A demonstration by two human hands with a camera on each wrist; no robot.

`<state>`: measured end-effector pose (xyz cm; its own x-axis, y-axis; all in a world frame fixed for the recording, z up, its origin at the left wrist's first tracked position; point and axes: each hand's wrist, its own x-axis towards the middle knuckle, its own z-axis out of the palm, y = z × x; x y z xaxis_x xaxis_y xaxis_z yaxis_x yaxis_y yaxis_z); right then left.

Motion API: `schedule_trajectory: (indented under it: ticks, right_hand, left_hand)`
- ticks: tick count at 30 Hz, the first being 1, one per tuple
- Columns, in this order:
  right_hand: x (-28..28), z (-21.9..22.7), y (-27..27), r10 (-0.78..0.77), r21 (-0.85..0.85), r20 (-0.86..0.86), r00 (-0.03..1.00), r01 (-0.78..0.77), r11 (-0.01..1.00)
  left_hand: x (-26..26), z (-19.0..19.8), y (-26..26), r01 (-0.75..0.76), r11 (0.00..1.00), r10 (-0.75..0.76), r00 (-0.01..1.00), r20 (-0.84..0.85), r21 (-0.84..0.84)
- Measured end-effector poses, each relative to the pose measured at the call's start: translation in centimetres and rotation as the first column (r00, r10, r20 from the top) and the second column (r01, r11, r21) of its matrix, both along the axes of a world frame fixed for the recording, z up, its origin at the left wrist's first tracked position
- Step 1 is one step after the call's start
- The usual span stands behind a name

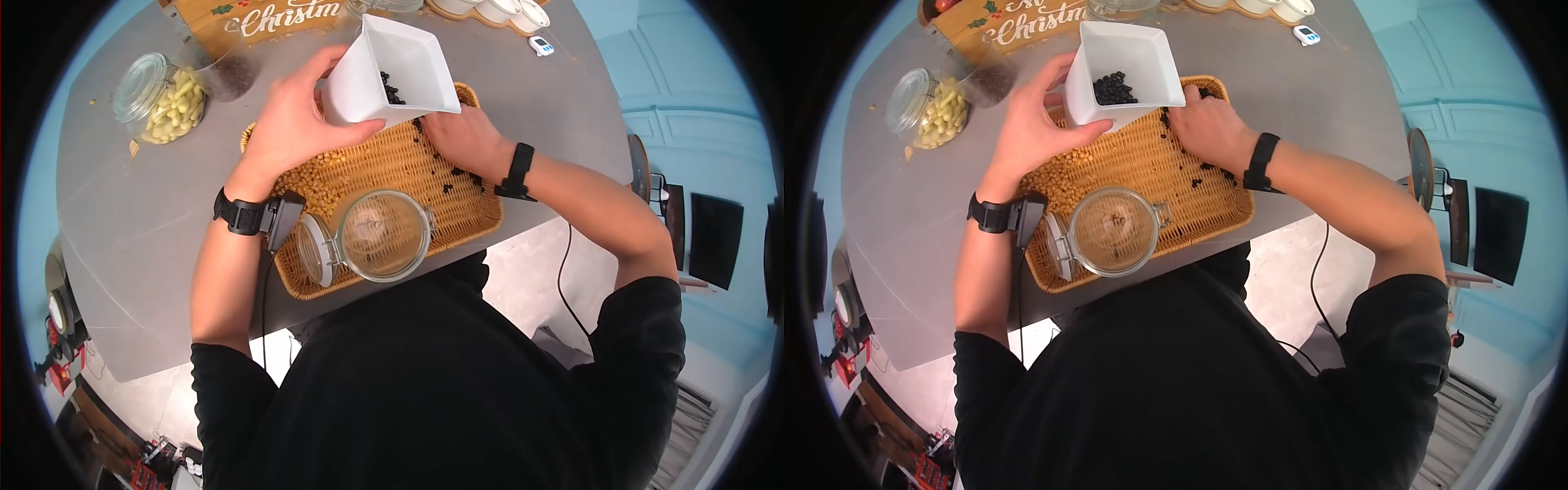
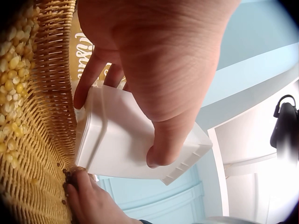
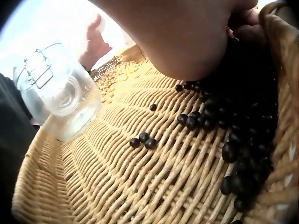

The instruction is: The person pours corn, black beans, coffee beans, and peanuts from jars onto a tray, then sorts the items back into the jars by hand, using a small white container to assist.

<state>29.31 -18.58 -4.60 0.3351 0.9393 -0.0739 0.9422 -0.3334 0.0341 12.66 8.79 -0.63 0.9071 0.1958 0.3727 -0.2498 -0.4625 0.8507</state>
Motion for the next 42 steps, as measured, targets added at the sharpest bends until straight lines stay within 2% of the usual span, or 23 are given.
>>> schedule_trajectory:
  ticks: [2, 5, 8, 11, 12, 15, 19, 22, 24, 27, 28, 29, 31, 35, 36, 39, 42]
  right_hand:
    - [0.1, 0.3, 0.3, 0.005, 0.031, -0.01, 1.0, -0.005, 1.0]
    - [-0.2, 0.9, 0.7, -0.045, -0.021, 0.033, 0.998, 0.046, 0.999]
    - [0.5, -0.2, 0.5, -0.004, 0.093, 0.109, 0.994, -0.006, 0.996]
    - [0.4, 0.2, 0.5, 0.002, 0.048, 0.108, 0.994, -0.007, 0.999]
    - [0.4, 0.5, 0.8, 0.045, 0.087, 0.114, 0.992, -0.055, 0.995]
    - [-0.7, 2.1, 1.0, -0.069, -0.044, 0.084, 0.994, 0.073, 0.996]
    - [0.3, 2.0, 0.6, 0.069, 0.049, 0.06, 0.996, -0.072, 0.996]
    - [0.3, 3.5, 1.5, -0.026, 0.032, -0.149, 0.989, 0.032, 0.999]
    - [-1.0, 5.5, 2.0, -0.151, 0.004, -0.334, 0.93, 0.162, 0.987]
    - [-0.1, 5.9, 0.7, -0.071, 0.14, -0.364, 0.929, 0.13, 0.982]
    - [0.4, 5.8, 0.5, -0.066, 0.151, -0.321, 0.945, 0.12, 0.981]
    - [1.1, 6.1, 0.2, -0.209, 0.061, -0.424, 0.881, 0.258, 0.964]
    - [1.2, 10.0, 0.8, -0.452, -0.15, -0.592, 0.667, 0.46, 0.875]
    - [0.8, 15.2, 1.0, -0.296, 0.032, -0.496, 0.816, 0.357, 0.933]
    - [0.2, 15.9, 1.3, -0.136, 0.172, -0.428, 0.893, 0.229, 0.958]
    - [-1.4, 16.2, 4.6, 0.077, 0.299, -0.346, 0.935, 0.033, 0.954]
    - [-1.8, 14.7, 7.6, 0.29, 0.196, -0.321, 0.902, -0.236, 0.952]
  left_hand:
    - [0.1, -0.1, 0.1, -0.017, 0.999, 0.016, 0.999, 0.029, 0.027]
    - [0.4, -0.6, 0.1, -0.036, 0.997, 0.029, 0.994, 0.106, 0.062]
    - [0.1, 0.3, 0.0, -0.013, 0.999, 0.012, 1.0, 0.025, 0.045]
    - [0.1, 0.5, 0.0, -0.01, 0.998, 0.007, 0.998, 0.055, 0.063]
    - [0.2, 0.4, 0.1, -0.004, 0.998, 0.0, 0.998, 0.063, 0.067]
    - [0.4, -0.2, 0.1, 0.01, 0.997, -0.017, 0.996, 0.092, 0.08]
    - [0.6, -0.6, 0.1, 0.028, 0.997, -0.037, 0.993, 0.113, 0.077]
    - [0.3, -0.1, 0.4, 0.059, 0.995, -0.064, 0.996, 0.067, 0.082]
    - [0.3, -0.1, 0.2, 0.067, 0.993, -0.071, 0.997, 0.036, 0.099]
    - [0.3, 0.3, 0.1, 0.056, 0.992, -0.057, 0.998, 0.006, 0.114]
    - [0.0, 0.8, 0.1, 0.051, 0.994, -0.051, 0.999, -0.005, 0.101]
    - [-0.3, 1.2, -0.2, 0.05, 0.995, -0.048, 0.999, -0.023, 0.089]
    - [-0.4, 1.5, -0.2, 0.078, 0.996, -0.076, 0.996, -0.052, 0.05]
    - [0.0, 0.7, -0.2, 0.088, 0.996, -0.088, 0.995, -0.054, -0.003]
    - [0.3, 0.7, -0.3, 0.081, 0.996, -0.078, 0.994, -0.079, 0.032]
    - [0.6, 1.0, -0.6, 0.102, 0.993, -0.096, 0.991, -0.088, 0.065]
    - [0.1, 2.0, -1.4, 0.184, 0.976, -0.198, 0.971, -0.133, -0.112]
